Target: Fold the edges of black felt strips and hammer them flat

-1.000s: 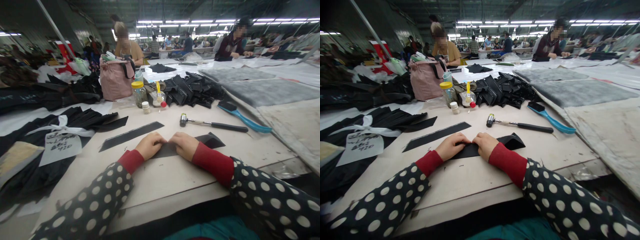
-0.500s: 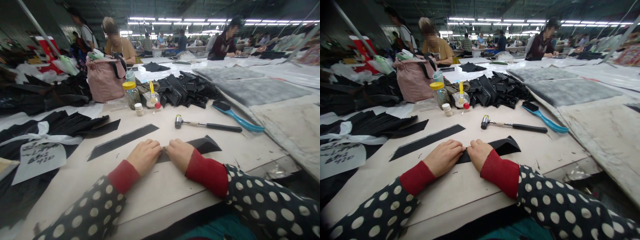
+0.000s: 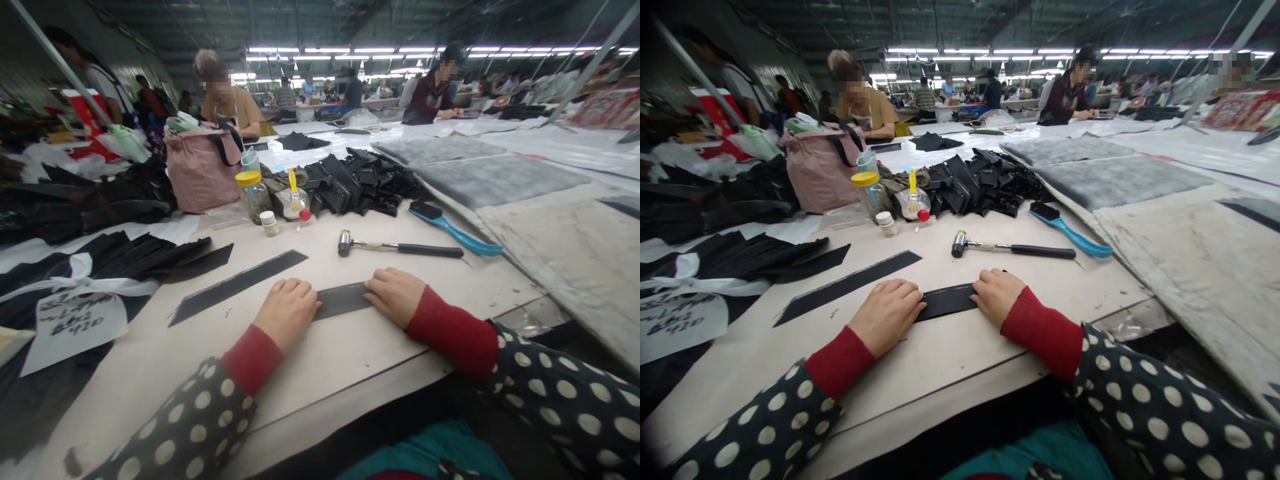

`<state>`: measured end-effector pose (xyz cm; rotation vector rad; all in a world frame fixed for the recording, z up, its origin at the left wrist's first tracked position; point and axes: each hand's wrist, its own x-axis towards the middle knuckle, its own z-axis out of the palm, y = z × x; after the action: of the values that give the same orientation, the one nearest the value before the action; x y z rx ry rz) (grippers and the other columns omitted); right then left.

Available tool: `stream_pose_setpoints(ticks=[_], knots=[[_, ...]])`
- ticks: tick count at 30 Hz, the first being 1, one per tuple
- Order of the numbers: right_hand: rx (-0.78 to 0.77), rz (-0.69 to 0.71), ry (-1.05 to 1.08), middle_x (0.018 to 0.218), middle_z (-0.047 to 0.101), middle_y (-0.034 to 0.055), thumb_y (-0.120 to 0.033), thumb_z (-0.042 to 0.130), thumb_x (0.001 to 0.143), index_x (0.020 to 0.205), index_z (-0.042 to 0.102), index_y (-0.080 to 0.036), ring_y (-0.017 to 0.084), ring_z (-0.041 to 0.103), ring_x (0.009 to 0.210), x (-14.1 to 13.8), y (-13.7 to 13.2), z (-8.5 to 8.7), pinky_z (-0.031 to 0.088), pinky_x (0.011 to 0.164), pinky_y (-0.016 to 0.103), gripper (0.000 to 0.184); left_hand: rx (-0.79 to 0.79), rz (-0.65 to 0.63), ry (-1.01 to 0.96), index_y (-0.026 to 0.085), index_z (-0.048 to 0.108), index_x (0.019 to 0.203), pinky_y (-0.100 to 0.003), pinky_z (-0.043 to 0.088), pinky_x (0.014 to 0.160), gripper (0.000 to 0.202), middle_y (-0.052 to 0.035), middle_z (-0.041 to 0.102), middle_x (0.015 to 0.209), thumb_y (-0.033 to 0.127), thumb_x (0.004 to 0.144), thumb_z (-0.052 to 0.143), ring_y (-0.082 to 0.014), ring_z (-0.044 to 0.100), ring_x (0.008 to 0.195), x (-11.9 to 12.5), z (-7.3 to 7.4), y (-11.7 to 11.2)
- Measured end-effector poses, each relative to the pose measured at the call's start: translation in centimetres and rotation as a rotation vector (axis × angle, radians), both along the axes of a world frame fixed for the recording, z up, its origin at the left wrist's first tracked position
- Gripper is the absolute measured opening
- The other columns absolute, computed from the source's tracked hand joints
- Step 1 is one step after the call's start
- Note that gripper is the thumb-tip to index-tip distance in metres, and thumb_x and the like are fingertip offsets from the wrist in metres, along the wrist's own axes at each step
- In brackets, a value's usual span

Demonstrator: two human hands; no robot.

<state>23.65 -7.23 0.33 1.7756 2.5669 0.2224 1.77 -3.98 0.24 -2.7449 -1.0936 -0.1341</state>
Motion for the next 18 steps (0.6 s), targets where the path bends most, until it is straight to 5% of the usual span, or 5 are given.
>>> stream_pose_setpoints(ticks=[4,12,16,18], knots=[[0.081,0.008,0.059,0.082,0.056,0.0081,-0.028,0.042,0.083,0.085,0.062,-0.014,0.019,0.048,0.075,0.2,-0.1,-1.1,0.035,0.071,0.03,0.024,-0.021,0.05,-0.01,0.014,0.054,0.081,-0.035,0.039,0.074,0.015,-0.0072,0.053,0.086,0.021,0.084,0.04,-0.0217,0.046,0.084,3.0,-0.5,-0.4],[0.1,0.062,0.114,0.08,0.058,0.0101,-0.023,0.04,0.083,0.081,0.061,-0.012,0.019,0.05,0.075,0.3,-0.3,-1.5,0.038,0.073,0.033,0.024,-0.184,-0.062,-0.019,0.014,0.049,0.1,-0.032,0.043,0.077,0.023,-0.0075,0.05,0.098,0.011,0.084,0.032,-0.0198,0.044,0.092,8.1,-0.5,-0.6],[0.055,0.171,0.308,0.085,0.062,0.0073,-0.024,0.037,0.084,0.092,0.061,-0.015,0.016,0.054,0.079,4.3,1.0,0.0,0.041,0.075,0.029,0.028,-0.129,-0.077,0.02,0.012,0.047,0.105,-0.033,0.044,0.075,0.025,-0.0085,0.05,0.094,0.01,0.084,0.033,-0.0208,0.045,0.089,8.3,-0.5,-0.7],[0.131,0.051,0.312,0.091,0.062,0.0075,-0.022,0.034,0.084,0.1,0.06,-0.016,0.016,0.055,0.084,7.3,2.2,0.7,0.04,0.078,0.029,0.031,-0.132,-0.072,0.03,0.012,0.046,0.107,-0.033,0.044,0.074,0.027,-0.0092,0.05,0.096,0.009,0.083,0.034,-0.0211,0.045,0.089,8.4,-0.4,-0.7]])
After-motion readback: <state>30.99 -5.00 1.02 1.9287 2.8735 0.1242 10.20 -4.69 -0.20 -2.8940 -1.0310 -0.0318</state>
